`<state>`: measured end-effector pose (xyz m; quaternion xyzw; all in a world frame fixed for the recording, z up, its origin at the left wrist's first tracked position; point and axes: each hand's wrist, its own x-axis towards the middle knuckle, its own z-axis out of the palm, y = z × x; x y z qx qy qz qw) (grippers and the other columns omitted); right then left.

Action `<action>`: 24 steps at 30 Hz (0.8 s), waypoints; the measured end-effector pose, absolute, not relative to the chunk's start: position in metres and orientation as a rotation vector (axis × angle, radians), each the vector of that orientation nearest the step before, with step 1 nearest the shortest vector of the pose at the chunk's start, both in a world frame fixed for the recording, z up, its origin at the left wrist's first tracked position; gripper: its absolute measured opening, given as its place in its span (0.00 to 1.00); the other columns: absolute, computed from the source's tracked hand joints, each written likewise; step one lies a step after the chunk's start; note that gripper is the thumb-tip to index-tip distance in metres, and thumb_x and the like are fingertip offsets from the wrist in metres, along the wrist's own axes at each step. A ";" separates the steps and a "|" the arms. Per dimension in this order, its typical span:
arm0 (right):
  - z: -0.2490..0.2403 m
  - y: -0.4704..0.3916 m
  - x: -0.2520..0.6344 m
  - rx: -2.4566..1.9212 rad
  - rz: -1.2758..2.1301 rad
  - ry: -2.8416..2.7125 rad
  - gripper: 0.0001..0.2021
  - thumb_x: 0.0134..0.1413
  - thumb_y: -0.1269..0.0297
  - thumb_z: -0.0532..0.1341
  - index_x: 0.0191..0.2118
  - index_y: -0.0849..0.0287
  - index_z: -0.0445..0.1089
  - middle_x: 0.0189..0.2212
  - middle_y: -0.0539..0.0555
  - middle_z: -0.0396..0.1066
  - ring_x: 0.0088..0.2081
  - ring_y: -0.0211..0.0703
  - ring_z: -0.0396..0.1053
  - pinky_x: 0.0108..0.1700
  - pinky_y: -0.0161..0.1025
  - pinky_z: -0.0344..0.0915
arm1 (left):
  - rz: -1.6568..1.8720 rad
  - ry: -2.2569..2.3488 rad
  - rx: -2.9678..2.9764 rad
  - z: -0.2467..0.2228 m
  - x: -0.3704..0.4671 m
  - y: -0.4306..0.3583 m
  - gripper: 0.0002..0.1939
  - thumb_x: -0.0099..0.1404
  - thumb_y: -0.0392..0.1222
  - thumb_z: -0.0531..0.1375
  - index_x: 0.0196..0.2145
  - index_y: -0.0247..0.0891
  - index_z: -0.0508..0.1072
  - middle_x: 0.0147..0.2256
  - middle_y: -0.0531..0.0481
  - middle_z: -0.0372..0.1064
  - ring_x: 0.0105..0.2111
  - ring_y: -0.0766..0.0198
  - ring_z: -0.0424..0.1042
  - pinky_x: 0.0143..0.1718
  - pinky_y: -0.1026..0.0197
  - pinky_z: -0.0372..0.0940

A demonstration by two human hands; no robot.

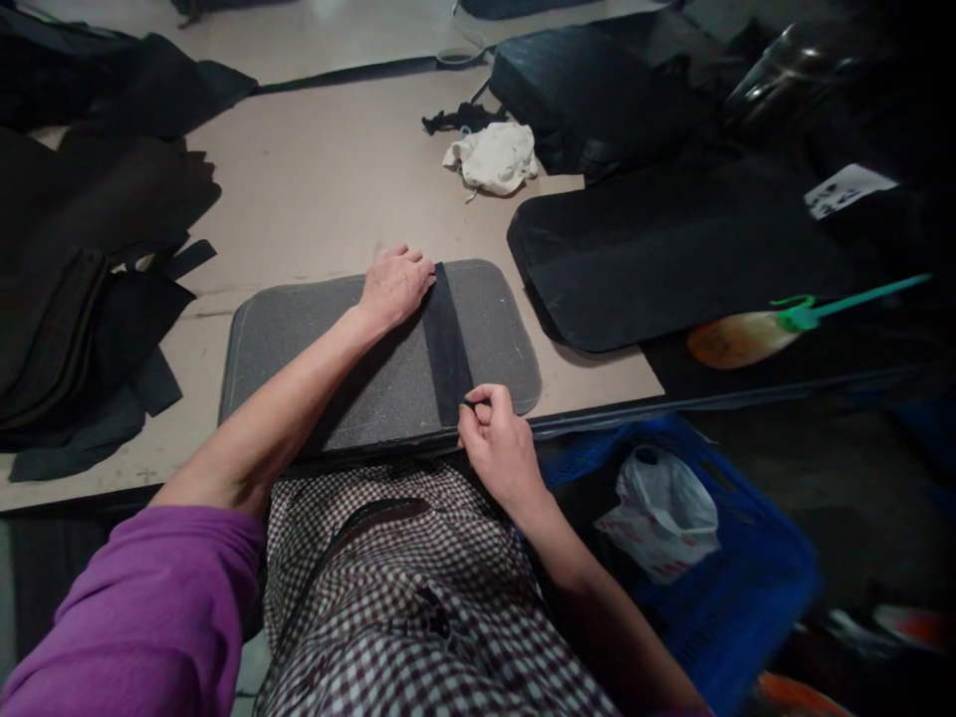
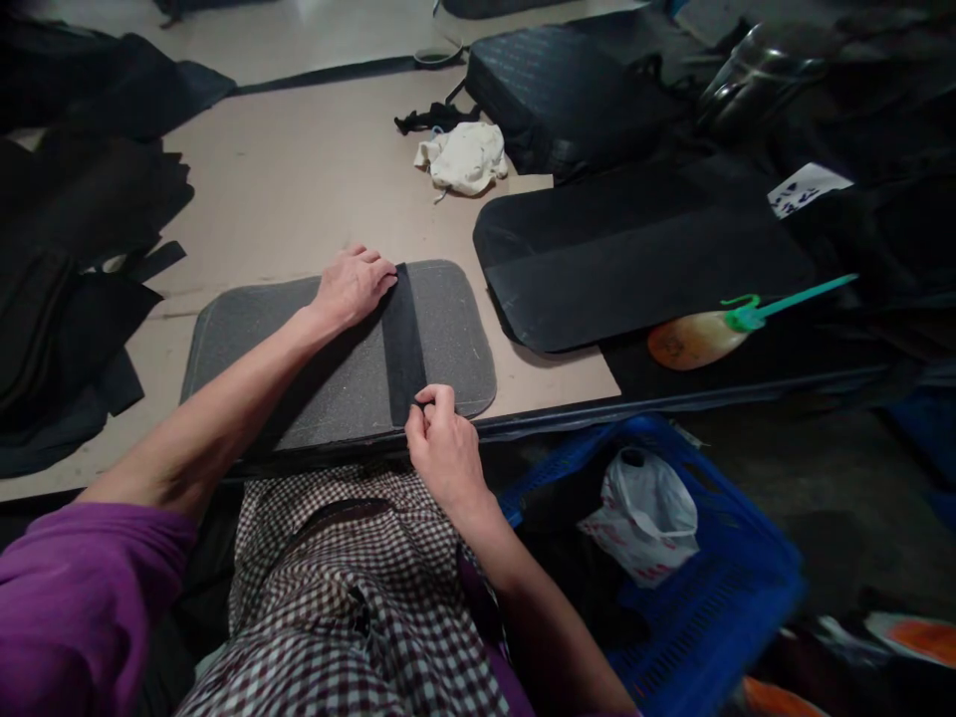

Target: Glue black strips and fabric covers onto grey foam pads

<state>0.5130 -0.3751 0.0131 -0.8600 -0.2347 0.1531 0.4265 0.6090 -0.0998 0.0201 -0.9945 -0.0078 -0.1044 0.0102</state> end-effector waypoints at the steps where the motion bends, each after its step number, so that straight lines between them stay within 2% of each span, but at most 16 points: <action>1: 0.014 -0.374 0.513 -2.214 0.353 -0.615 0.07 0.68 0.64 0.54 0.49 0.57 0.61 0.24 0.48 0.73 0.27 0.44 0.74 0.32 0.37 0.58 | -0.350 -0.024 -3.119 0.020 0.608 -0.100 0.15 0.77 0.43 0.54 0.46 0.34 0.79 0.42 0.41 0.77 0.48 0.52 0.70 0.52 0.50 0.63; 7: 0.021 -0.376 0.509 -2.596 0.282 -0.781 0.09 0.69 0.61 0.56 0.48 0.54 0.71 0.22 0.49 0.73 0.27 0.48 0.75 0.29 0.38 0.48 | -0.332 -0.067 -3.208 0.025 0.599 -0.104 0.14 0.75 0.43 0.57 0.45 0.31 0.80 0.46 0.35 0.76 0.53 0.47 0.69 0.56 0.45 0.63; 9: 0.018 -0.380 0.509 -2.696 0.215 -0.820 0.10 0.69 0.59 0.57 0.50 0.51 0.73 0.24 0.49 0.75 0.25 0.49 0.74 0.29 0.38 0.46 | -0.373 -0.085 -3.286 0.028 0.597 -0.100 0.13 0.74 0.44 0.59 0.44 0.35 0.80 0.54 0.36 0.74 0.58 0.47 0.66 0.60 0.44 0.62; 12: 0.008 -0.387 0.515 -2.728 0.127 -0.924 0.14 0.68 0.57 0.56 0.53 0.47 0.75 0.24 0.51 0.76 0.24 0.50 0.73 0.28 0.38 0.47 | -0.551 -0.144 -3.351 0.039 0.580 -0.076 0.12 0.74 0.44 0.59 0.49 0.39 0.79 0.62 0.39 0.67 0.61 0.50 0.63 0.62 0.45 0.61; 15: 0.005 -0.394 0.521 -2.636 0.055 -0.949 0.16 0.66 0.55 0.55 0.51 0.46 0.77 0.23 0.51 0.75 0.23 0.49 0.72 0.28 0.39 0.52 | -0.629 -0.170 -3.324 0.060 0.531 -0.039 0.14 0.75 0.43 0.57 0.54 0.41 0.75 0.60 0.41 0.70 0.60 0.53 0.64 0.62 0.47 0.61; 20: 0.018 -0.399 0.520 -2.373 0.057 -0.812 0.19 0.62 0.48 0.57 0.48 0.52 0.77 0.16 0.45 0.65 0.17 0.41 0.67 0.25 0.35 0.60 | -0.382 -0.539 -3.029 0.092 0.407 0.045 0.15 0.71 0.38 0.60 0.55 0.41 0.75 0.54 0.42 0.75 0.55 0.49 0.66 0.55 0.45 0.61; 22: 0.024 -0.394 0.516 -2.315 0.056 -0.817 0.19 0.63 0.48 0.58 0.48 0.53 0.77 0.17 0.45 0.66 0.17 0.39 0.67 0.25 0.34 0.61 | -0.280 -0.611 -2.836 0.094 0.363 0.078 0.14 0.69 0.36 0.60 0.52 0.40 0.76 0.53 0.39 0.75 0.56 0.46 0.65 0.54 0.43 0.59; 24: 0.028 -0.387 0.510 -2.297 0.000 -0.847 0.18 0.64 0.49 0.57 0.49 0.53 0.78 0.20 0.47 0.71 0.19 0.39 0.70 0.26 0.33 0.62 | -0.173 -0.565 -2.705 0.090 0.330 0.103 0.10 0.69 0.33 0.59 0.45 0.40 0.78 0.50 0.38 0.75 0.55 0.45 0.64 0.54 0.42 0.57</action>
